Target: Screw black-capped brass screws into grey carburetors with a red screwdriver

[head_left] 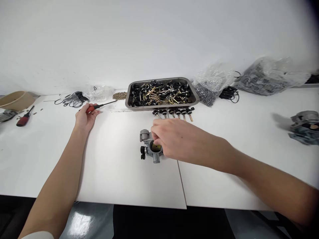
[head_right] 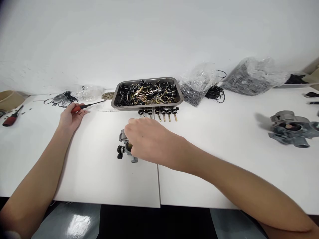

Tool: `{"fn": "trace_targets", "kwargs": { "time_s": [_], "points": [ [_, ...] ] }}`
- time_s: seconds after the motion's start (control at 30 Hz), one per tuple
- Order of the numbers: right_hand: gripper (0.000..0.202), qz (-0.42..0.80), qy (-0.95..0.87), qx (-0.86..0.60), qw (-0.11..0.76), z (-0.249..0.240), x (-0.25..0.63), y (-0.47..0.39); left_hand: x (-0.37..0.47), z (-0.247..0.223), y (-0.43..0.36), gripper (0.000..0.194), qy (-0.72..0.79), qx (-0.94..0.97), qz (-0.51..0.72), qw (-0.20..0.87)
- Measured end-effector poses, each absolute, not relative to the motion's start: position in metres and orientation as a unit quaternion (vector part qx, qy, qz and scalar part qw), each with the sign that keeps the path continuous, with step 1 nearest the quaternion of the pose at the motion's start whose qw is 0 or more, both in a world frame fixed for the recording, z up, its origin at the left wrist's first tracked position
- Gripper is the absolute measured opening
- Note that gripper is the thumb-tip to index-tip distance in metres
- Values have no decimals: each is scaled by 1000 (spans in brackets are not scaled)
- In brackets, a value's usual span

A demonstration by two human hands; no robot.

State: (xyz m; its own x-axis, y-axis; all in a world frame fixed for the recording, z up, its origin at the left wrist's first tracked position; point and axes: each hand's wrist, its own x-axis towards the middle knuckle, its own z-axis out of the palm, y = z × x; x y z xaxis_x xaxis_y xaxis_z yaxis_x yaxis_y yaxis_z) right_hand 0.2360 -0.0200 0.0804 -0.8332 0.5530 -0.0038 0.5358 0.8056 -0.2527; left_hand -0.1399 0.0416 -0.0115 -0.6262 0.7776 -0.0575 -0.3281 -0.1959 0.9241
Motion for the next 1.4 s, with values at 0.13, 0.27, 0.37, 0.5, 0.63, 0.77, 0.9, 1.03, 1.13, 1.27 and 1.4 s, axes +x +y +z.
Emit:
{"fn": "trace_targets", "kwargs": {
  "time_s": [0.13,0.27,0.37,0.5,0.63,0.77,0.9,1.03,1.13,1.27,1.4],
  "points": [
    [15,142,-945,-294,22,82,234,-20,-141,-12,42,26,509,228,741,374],
    [12,169,-935,-313,10,83,233,-18,-142,-14,42,25,509,234,739,373],
    [10,226,-923,-310,9,83,233,-13,-143,-15,43,24,509,237,738,373],
    [6,285,-905,-315,14,81,233,-4,-144,-15,43,23,510,239,737,373],
    [15,317,-884,-342,-18,83,233,3,-144,-15,43,24,512,233,738,373],
    [17,323,-878,-352,-36,85,231,4,-144,-14,42,22,511,229,739,374],
    [15,325,-874,-359,-38,85,229,3,-144,-13,41,20,509,225,740,378],
    [17,323,-872,-365,-43,85,229,3,-143,-11,40,20,512,218,741,375],
    [17,317,-875,-364,-42,86,229,3,-141,-8,38,20,515,220,744,365],
    [16,310,-877,-364,-44,86,228,1,-138,2,35,17,511,242,746,352],
    [16,308,-879,-360,-43,87,228,0,-134,18,28,19,498,273,747,345]
  ]
}}
